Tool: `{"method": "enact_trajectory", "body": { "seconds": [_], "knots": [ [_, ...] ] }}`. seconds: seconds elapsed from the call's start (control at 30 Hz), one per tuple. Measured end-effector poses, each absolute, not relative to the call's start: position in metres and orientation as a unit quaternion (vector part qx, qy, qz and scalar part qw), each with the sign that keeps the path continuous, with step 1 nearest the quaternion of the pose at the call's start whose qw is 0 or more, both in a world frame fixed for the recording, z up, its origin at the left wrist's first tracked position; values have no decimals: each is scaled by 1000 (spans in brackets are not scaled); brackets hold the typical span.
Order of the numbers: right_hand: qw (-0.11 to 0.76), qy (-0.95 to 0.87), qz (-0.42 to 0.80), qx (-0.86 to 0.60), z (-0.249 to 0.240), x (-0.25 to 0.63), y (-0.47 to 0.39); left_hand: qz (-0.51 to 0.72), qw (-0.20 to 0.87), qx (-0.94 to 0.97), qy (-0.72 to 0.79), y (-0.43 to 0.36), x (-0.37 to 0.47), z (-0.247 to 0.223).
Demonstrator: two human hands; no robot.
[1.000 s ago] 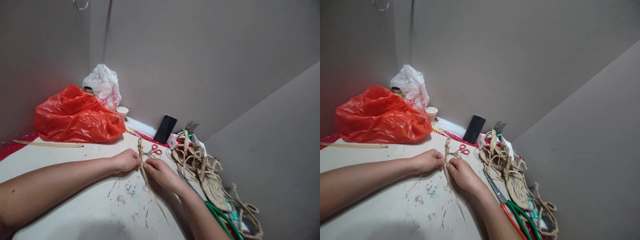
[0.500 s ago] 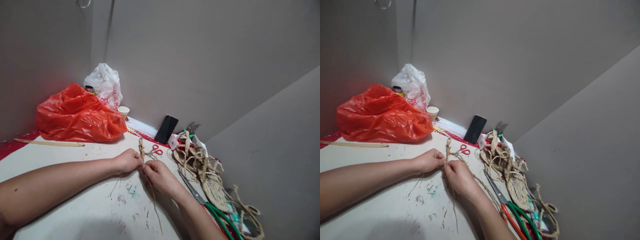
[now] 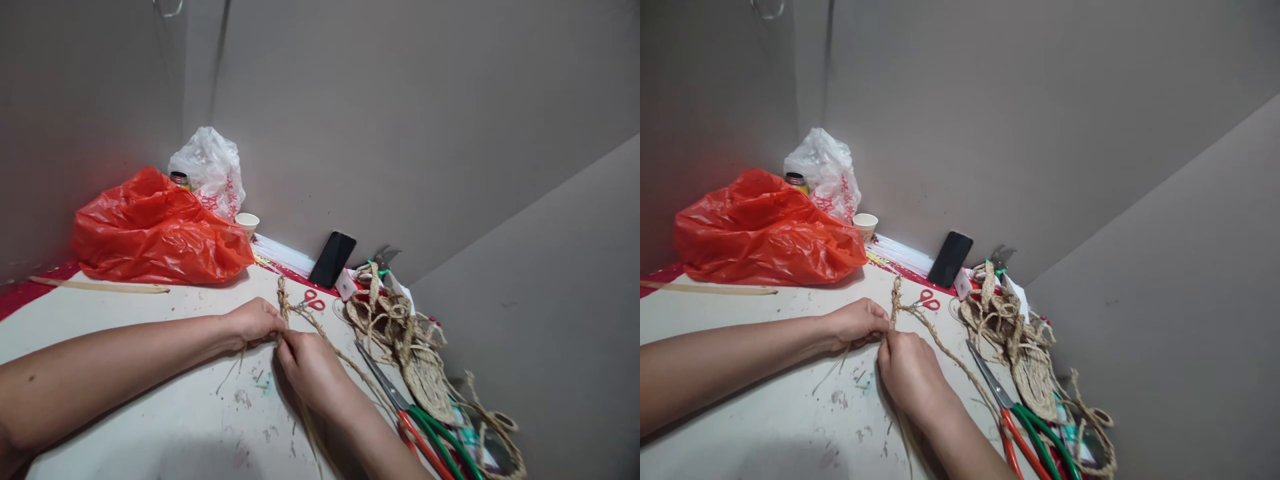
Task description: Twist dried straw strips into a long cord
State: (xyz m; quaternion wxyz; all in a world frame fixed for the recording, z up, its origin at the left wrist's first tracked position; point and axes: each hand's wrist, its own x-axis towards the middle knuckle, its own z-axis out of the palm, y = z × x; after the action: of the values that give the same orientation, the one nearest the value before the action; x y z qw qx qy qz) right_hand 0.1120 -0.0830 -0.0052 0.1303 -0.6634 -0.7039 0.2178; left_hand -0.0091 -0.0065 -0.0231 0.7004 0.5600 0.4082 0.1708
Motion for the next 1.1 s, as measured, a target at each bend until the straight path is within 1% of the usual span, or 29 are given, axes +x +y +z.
{"method": "enact_trajectory", "body": {
  "seconds": [0.1,0.13,0.2,0.3,0.33,0.37,0.4,0.47,0.5,0.53,0.63,0.7,0.8,0.93,1.0,1.1],
  "knots": [
    [61,-742,127,-655,0,101,-95,174,703,557,406,-7,-8,-23],
    [46,-757,132,-638,4,97,-101,173,703,557,407,-7,-8,-23],
    [31,-788,193,-584,15,92,-111,171,707,555,404,-7,-9,-22],
    [32,-793,378,-477,34,98,-115,165,722,549,388,-5,-11,-20],
    [58,-773,423,-469,38,103,-112,163,727,547,382,-4,-12,-20],
    [106,-746,437,-491,39,109,-107,161,732,545,376,-4,-13,-19],
    [175,-715,412,-537,38,116,-100,160,736,544,370,-3,-14,-19],
    [323,-644,290,-630,29,129,-84,156,743,542,361,-2,-15,-18],
    [358,-628,262,-640,21,134,-76,153,746,541,357,-2,-16,-17],
    [370,-619,278,-635,13,137,-69,151,749,541,352,-1,-16,-17],
    [327,-568,464,-596,-9,139,-57,156,744,555,337,-1,-17,-17],
    [294,-530,539,-585,-17,137,-55,164,727,573,340,-2,-17,-18],
    [286,-508,561,-587,-18,138,-53,172,698,601,351,-3,-16,-21],
    [258,-493,617,-557,-16,145,-51,180,677,648,297,-2,-16,-26],
    [252,-474,653,-534,-16,149,-50,184,649,683,282,0,-16,-27],
    [267,-434,703,-497,-19,153,-49,181,585,737,285,5,-18,-27]
  ]
}}
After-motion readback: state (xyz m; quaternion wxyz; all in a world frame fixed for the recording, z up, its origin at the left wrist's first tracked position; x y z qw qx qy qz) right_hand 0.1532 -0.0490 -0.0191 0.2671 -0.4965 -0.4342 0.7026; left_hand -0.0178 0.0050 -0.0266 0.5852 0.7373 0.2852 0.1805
